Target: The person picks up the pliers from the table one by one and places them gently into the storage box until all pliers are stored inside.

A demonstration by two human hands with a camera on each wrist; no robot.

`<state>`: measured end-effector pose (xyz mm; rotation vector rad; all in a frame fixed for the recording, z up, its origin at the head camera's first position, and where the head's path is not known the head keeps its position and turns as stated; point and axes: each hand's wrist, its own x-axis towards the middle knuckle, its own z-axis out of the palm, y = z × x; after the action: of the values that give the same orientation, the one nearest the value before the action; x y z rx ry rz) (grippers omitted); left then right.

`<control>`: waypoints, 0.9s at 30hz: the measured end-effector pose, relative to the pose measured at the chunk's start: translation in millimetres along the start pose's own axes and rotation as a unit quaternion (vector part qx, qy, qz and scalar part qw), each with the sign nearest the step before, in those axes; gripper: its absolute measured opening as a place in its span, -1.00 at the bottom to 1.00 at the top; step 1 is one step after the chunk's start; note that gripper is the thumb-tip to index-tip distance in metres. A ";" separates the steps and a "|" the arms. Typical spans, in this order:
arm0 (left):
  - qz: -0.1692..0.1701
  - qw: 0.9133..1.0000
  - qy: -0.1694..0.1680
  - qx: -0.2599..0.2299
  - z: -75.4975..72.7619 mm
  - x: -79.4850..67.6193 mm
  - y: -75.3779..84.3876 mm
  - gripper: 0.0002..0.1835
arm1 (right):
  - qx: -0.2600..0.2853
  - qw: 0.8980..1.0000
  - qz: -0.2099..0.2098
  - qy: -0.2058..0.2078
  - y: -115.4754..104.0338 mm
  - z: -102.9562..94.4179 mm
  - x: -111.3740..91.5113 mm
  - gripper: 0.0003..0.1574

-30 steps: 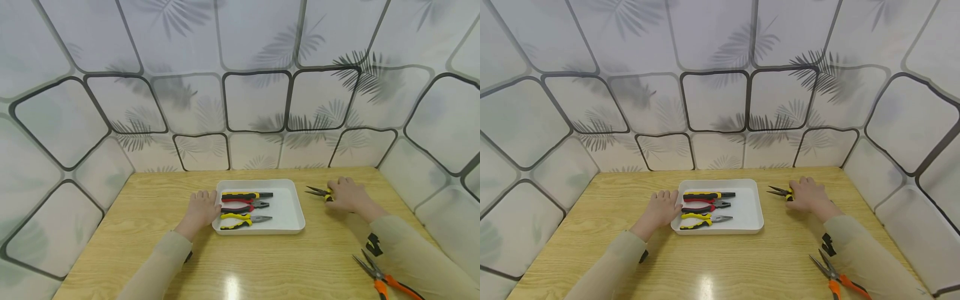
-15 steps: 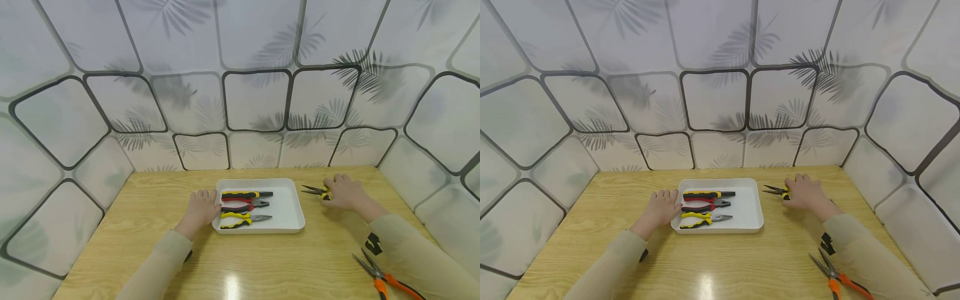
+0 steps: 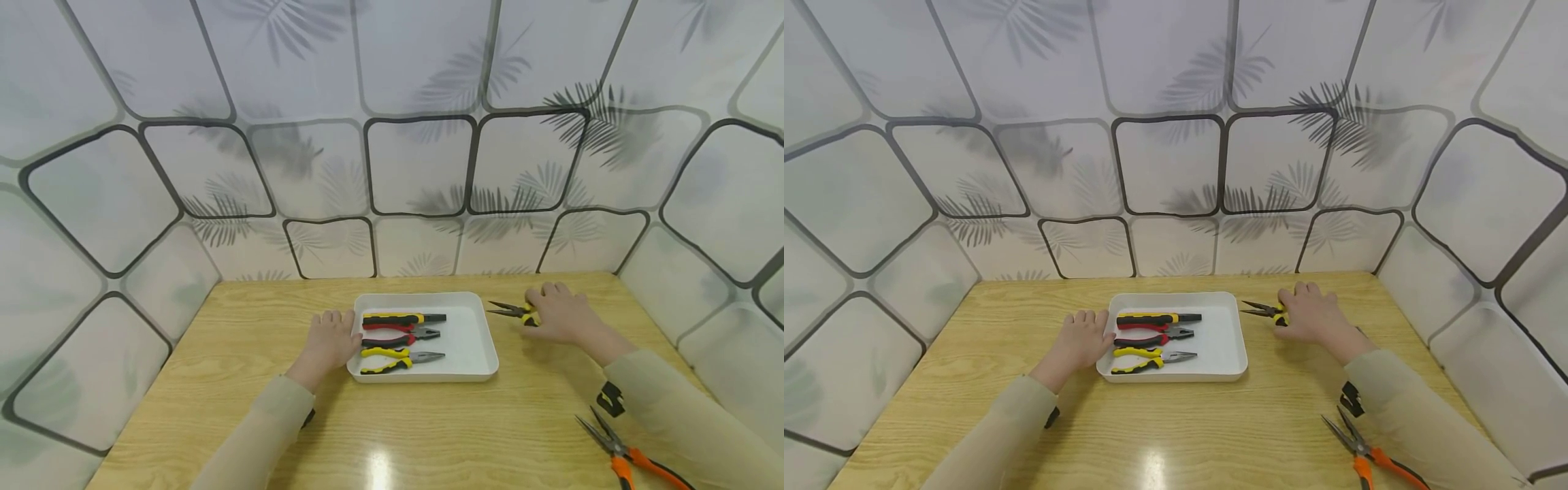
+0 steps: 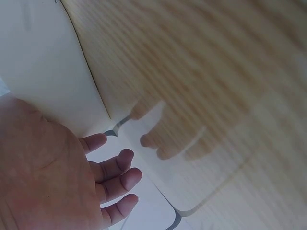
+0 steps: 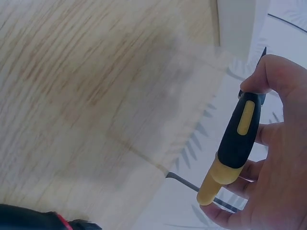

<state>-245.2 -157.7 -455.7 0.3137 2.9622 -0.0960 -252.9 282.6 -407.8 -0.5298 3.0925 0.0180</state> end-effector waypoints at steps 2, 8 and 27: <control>-0.001 1.000 -0.003 0.001 1.0 0.7 0.4 -0.35 | -0.001 1.000 -0.002 0.000 -0.2 -0.2 0.2 -0.28; 0.002 1.000 0.000 0.002 1.3 0.7 1.4 -0.36 | -0.002 1.000 -0.006 0.005 -3.2 -4.5 1.5 -0.29; 0.006 1.000 0.003 0.002 -2.3 -1.6 0.2 -0.36 | -0.012 0.999 -0.036 -0.004 -29.8 -17.0 7.6 -0.35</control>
<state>-244.0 -157.6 -453.2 0.3315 2.9656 -0.1000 -250.2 251.8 -391.1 -0.6387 3.0663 0.0560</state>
